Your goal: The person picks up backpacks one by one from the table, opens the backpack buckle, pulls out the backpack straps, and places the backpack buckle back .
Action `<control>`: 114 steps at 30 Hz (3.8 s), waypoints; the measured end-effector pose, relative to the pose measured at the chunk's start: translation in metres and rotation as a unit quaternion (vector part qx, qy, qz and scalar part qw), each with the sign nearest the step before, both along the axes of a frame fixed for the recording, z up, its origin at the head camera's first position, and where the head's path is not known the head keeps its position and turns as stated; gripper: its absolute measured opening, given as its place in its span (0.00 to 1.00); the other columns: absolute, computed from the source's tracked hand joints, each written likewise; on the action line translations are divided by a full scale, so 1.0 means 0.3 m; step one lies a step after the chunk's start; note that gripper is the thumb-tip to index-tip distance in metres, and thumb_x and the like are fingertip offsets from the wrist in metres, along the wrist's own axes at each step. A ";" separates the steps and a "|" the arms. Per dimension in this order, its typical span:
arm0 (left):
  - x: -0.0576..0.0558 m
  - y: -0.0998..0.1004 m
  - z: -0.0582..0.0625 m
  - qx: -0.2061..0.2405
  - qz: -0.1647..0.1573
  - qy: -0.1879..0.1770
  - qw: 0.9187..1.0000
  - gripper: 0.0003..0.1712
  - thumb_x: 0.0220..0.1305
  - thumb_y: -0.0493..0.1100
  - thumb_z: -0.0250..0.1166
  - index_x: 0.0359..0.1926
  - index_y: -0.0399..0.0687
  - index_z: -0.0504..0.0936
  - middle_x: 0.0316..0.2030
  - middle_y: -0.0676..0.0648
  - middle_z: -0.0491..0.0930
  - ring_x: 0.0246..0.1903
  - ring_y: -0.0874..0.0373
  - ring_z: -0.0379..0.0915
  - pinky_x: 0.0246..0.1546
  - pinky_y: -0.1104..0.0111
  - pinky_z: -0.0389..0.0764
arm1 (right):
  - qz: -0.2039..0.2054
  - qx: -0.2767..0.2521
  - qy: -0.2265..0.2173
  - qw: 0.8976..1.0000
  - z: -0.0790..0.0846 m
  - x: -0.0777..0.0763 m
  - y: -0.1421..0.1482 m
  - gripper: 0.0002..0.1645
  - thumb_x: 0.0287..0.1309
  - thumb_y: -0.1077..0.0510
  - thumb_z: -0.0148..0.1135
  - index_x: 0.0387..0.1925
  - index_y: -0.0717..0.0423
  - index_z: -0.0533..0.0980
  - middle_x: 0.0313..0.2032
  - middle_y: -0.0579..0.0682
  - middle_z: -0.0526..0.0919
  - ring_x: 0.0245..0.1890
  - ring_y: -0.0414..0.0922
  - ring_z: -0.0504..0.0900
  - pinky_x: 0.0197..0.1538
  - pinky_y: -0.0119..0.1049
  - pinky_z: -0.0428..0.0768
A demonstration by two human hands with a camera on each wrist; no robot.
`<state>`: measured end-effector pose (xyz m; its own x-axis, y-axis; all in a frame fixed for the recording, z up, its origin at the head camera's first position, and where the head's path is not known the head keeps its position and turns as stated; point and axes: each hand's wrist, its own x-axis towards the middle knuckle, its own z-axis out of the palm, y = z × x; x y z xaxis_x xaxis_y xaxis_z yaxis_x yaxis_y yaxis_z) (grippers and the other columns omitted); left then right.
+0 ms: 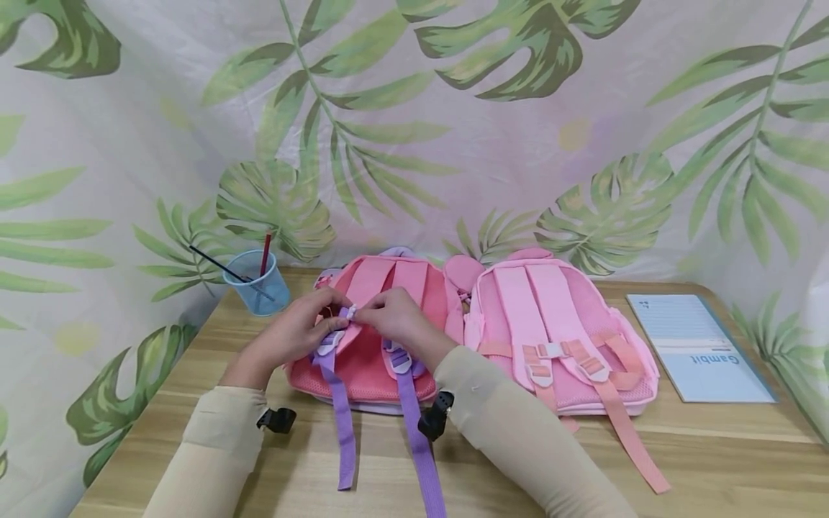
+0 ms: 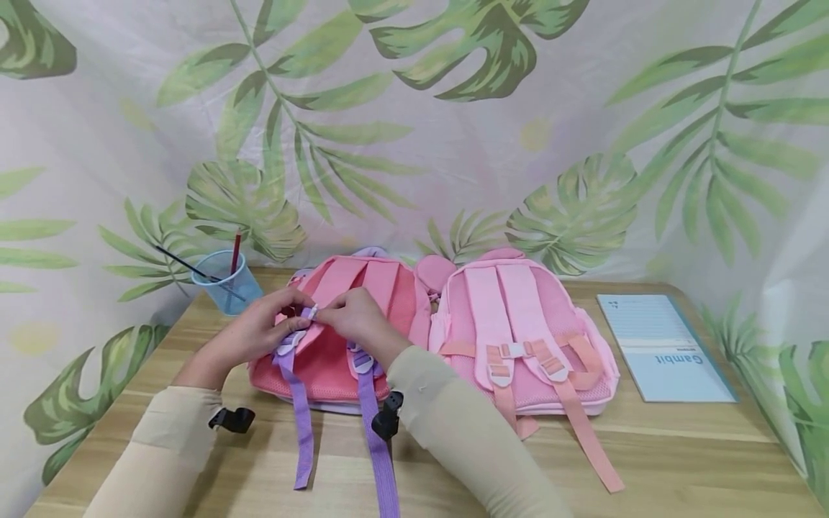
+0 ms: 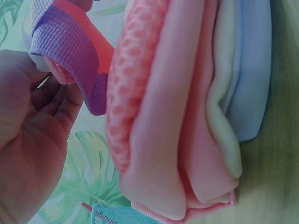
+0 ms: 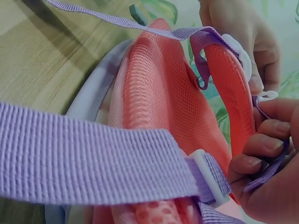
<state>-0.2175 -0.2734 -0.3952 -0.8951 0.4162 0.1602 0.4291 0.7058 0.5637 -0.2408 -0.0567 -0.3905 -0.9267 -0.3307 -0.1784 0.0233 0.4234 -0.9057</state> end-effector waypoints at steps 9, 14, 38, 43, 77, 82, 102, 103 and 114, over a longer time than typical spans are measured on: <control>-0.005 -0.004 0.000 0.001 -0.003 0.000 1.000 0.14 0.73 0.35 0.70 0.56 0.47 0.83 0.46 0.48 0.84 0.46 0.53 0.77 0.52 0.61 0.82 | 0.039 -0.028 -0.037 0.998 0.004 -0.015 0.081 0.13 0.73 0.52 0.69 0.45 0.57 0.90 0.21 0.50 0.77 0.20 0.42 0.71 0.23 0.33 0.68; -0.006 -0.006 0.001 -0.001 -0.004 -0.004 1.000 0.13 0.73 0.36 0.70 0.56 0.48 0.83 0.45 0.49 0.83 0.46 0.54 0.77 0.52 0.62 0.81 | 0.050 -0.057 -0.072 0.994 -0.004 -0.021 0.107 0.10 0.73 0.55 0.68 0.47 0.56 0.89 0.20 0.47 0.76 0.19 0.41 0.70 0.18 0.35 0.67; -0.006 0.008 -0.002 -0.007 -0.020 -0.003 1.000 0.14 0.72 0.36 0.70 0.56 0.48 0.82 0.48 0.48 0.83 0.48 0.53 0.78 0.55 0.53 0.82 | 0.064 -0.039 -0.044 0.996 -0.006 -0.015 0.048 0.13 0.75 0.52 0.67 0.49 0.55 0.89 0.22 0.46 0.75 0.21 0.41 0.71 0.28 0.33 0.70; -0.008 0.012 0.004 -0.014 -0.028 0.002 1.000 0.14 0.72 0.35 0.70 0.56 0.46 0.82 0.48 0.48 0.83 0.47 0.53 0.78 0.55 0.53 0.82 | 0.053 -0.035 -0.058 0.996 -0.002 -0.013 0.050 0.22 0.80 0.44 0.60 0.42 0.57 0.86 0.20 0.46 0.74 0.20 0.43 0.70 0.27 0.35 0.67; -0.048 0.000 0.069 -0.053 -0.050 -0.109 0.991 0.16 0.71 0.48 0.74 0.55 0.50 0.84 0.49 0.49 0.85 0.49 0.54 0.77 0.56 0.54 0.82 | 0.036 -0.134 -0.136 0.981 -0.017 -0.001 0.047 0.12 0.77 0.57 0.61 0.38 0.59 0.84 0.19 0.46 0.73 0.17 0.39 0.67 0.25 0.30 0.68; -0.045 -0.002 0.064 -0.039 -0.051 -0.118 0.991 0.16 0.72 0.48 0.74 0.56 0.50 0.83 0.50 0.49 0.84 0.49 0.53 0.77 0.56 0.55 0.81 | 0.034 -0.140 -0.140 0.980 -0.022 0.000 0.050 0.12 0.77 0.57 0.61 0.38 0.59 0.84 0.19 0.46 0.72 0.17 0.39 0.67 0.24 0.30 0.68; -0.042 -0.013 0.020 -0.031 -0.063 -0.091 0.993 0.10 0.72 0.47 0.73 0.49 0.54 0.82 0.40 0.51 0.78 0.40 0.55 0.74 0.42 0.65 0.76 | 0.028 -0.191 -0.167 0.967 -0.002 0.012 0.067 0.11 0.78 0.58 0.59 0.44 0.61 0.83 0.22 0.45 0.72 0.17 0.39 0.65 0.24 0.31 0.64; -0.043 -0.013 0.020 -0.030 -0.064 -0.091 0.993 0.10 0.72 0.46 0.73 0.48 0.54 0.82 0.39 0.51 0.79 0.40 0.55 0.74 0.42 0.66 0.76 | 0.028 -0.193 -0.166 0.967 -0.001 0.013 0.068 0.10 0.78 0.59 0.59 0.43 0.61 0.83 0.22 0.45 0.72 0.18 0.39 0.65 0.24 0.31 0.64; -0.045 0.000 0.012 -0.041 -0.087 -0.066 0.993 0.08 0.71 0.45 0.74 0.45 0.53 0.84 0.39 0.53 0.80 0.40 0.57 0.74 0.47 0.62 0.78 | 0.032 -0.210 -0.153 0.965 0.007 0.020 0.079 0.10 0.79 0.59 0.57 0.44 0.61 0.81 0.23 0.45 0.72 0.19 0.38 0.64 0.26 0.32 0.62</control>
